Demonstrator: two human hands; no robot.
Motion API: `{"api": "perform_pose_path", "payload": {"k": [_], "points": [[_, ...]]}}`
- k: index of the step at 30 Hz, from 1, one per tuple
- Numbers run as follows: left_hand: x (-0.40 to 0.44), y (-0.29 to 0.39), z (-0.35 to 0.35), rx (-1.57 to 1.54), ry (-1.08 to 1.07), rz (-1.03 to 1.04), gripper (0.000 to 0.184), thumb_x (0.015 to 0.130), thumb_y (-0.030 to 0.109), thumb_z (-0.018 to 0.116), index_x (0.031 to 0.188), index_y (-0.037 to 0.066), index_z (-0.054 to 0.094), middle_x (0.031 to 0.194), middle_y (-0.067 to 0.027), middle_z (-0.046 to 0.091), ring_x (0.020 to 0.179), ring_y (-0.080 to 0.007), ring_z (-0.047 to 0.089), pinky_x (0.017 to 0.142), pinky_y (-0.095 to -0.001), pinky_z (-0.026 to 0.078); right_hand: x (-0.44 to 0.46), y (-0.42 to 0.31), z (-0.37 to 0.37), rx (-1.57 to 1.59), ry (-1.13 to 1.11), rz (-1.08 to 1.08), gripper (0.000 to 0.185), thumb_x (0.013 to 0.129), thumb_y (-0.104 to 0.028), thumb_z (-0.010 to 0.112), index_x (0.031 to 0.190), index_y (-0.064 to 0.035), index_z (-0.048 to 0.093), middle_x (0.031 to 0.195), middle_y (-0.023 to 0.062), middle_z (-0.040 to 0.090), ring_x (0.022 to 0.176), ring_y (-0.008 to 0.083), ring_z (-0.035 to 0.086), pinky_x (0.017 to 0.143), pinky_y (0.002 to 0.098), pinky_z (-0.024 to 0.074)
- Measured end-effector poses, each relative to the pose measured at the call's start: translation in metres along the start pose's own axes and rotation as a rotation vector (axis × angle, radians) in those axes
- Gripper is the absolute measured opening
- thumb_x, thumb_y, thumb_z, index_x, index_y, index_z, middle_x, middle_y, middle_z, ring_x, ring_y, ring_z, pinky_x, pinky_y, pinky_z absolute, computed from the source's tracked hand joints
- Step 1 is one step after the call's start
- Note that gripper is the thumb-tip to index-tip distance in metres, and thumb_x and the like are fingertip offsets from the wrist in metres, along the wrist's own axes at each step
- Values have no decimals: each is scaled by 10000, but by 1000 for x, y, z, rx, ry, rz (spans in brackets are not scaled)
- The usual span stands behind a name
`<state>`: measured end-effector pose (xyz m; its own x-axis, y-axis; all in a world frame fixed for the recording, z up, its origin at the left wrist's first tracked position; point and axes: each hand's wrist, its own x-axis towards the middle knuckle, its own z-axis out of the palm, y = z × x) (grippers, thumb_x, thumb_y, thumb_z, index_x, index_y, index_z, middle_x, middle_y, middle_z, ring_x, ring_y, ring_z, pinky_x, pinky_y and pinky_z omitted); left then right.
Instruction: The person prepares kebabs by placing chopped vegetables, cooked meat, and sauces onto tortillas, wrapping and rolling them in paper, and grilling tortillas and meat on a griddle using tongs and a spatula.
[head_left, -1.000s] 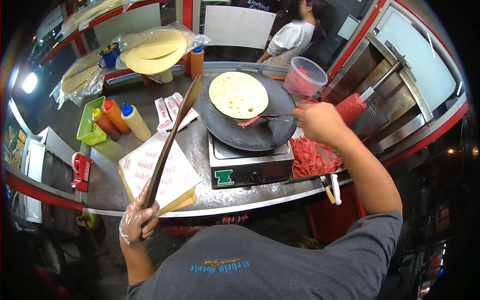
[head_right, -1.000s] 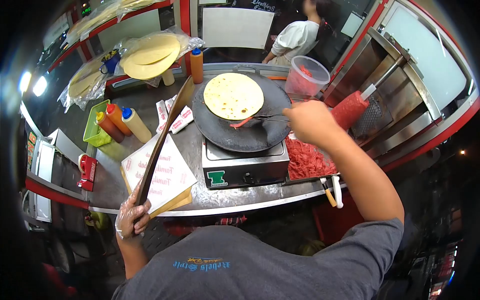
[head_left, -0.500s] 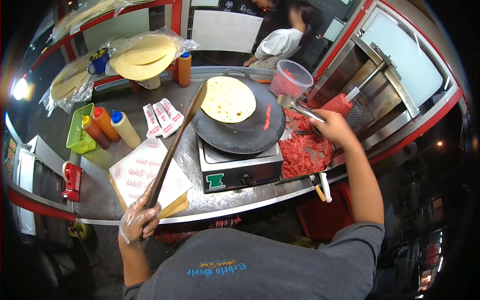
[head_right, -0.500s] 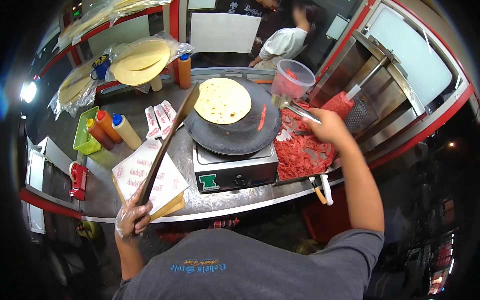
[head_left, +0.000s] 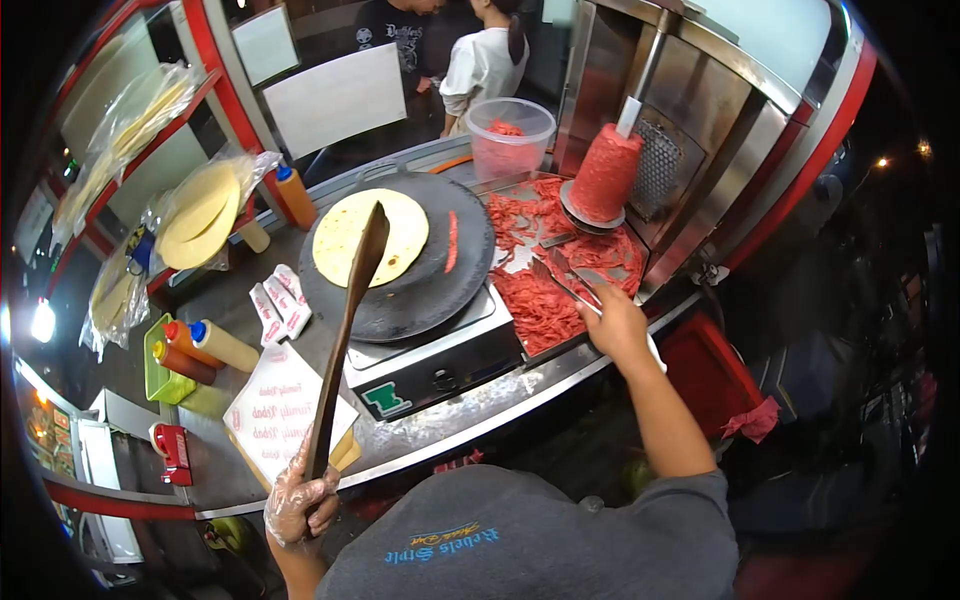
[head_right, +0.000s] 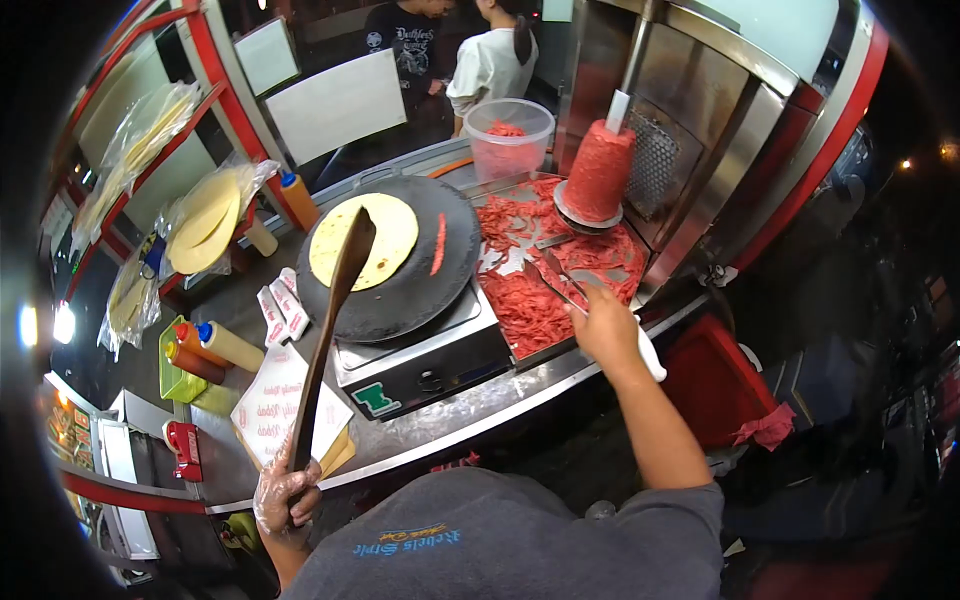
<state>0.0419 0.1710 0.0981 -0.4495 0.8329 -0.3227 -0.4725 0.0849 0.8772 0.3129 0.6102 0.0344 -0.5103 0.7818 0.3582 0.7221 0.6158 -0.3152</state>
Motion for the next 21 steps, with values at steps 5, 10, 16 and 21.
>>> {"api": "perform_pose_path", "payload": {"k": [5, 10, 16, 21], "points": [[50, -4, 103, -214, -137, -36, 910, 874, 220, 693, 1632, 100, 205, 923, -90, 540, 444, -76, 417, 343, -218, 375, 16, 21, 36, -158, 272, -74, 442, 905, -294, 774, 1234, -15, 677, 1104, 158, 682, 1004, 333, 657, 910, 423, 515], [145, -42, 197, -121, -507, -40, 878, 995, 306, 652, 1654, 163, 89, 1008, -78, 542, 646, -149, 567, 556, -312, 551, 9, -45, -114, 908, 581, -441, 209, 920, -10, 696, 1128, -6, 711, 1048, 122, 650, 941, 232, 633, 844, 334, 517], [245, -74, 259, -62, -457, -131, 737, 1060, 315, 585, 1642, 201, 148, 1196, -104, 610, 778, -178, 649, 692, -352, 591, -22, -79, -225, 1389, 813, -937, 144, 882, -224, 749, 967, -142, 667, 878, -50, 519, 807, 148, 485, 729, 295, 387], [240, -72, 255, -16, -563, -218, 823, 1052, 377, 589, 1666, 192, 73, 1514, -167, 472, 1349, -346, 548, 988, -511, 571, -41, -56, -269, 1315, 105, -745, 122, 913, -232, 666, 1004, -298, 621, 893, -74, 437, 797, 111, 423, 785, 284, 383]]}}
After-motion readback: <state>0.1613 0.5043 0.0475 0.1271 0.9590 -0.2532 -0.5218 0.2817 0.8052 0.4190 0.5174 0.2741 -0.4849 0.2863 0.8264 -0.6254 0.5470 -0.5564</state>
